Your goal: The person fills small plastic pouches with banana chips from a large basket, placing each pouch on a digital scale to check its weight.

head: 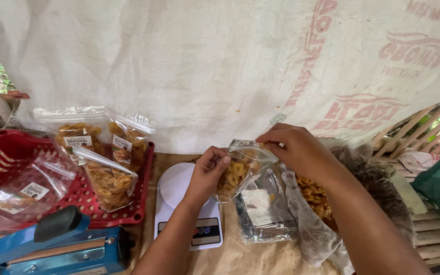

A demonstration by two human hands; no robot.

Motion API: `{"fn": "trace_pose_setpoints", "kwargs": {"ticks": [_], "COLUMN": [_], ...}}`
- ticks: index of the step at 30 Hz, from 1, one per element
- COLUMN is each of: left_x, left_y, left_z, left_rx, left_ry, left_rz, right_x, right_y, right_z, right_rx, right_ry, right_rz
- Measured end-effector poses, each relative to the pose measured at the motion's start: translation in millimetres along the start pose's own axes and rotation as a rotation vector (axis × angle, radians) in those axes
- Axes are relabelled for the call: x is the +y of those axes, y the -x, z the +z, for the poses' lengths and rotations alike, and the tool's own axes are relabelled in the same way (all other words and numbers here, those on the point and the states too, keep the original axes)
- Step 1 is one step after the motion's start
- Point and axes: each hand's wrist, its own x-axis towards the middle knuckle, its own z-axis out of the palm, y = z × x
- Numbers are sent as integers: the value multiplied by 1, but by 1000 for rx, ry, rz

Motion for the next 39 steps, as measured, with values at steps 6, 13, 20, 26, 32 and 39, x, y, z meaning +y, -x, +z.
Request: {"fn": "trace_pose_setpoints", "kwargs": {"ticks": [6,13,20,26,32,39], "left_x": [0,-5,-2,12,19,10], "left_y": [-1,-1,-1,-2,-3,-6], "left_z": [-1,1,-4,-5,-11,-15], "left_rx": [-8,-44,17,114,179,162], "left_ry": [-9,-5,-26,-23,55,16], "left_rz": [10,33,2,15,16,61], "right_x": [-5,-19,-20,36,160,260], "right_y": [-4,-9,-18,-6,41,100], "right_z": [1,2,2,-1,20,96], "right_rx": [4,-43,-36,190,33,-85], "right_ry": [99,230,-33,-156,-48,12], "right_rz": [-57,-60,-175,-101,372,108]}}
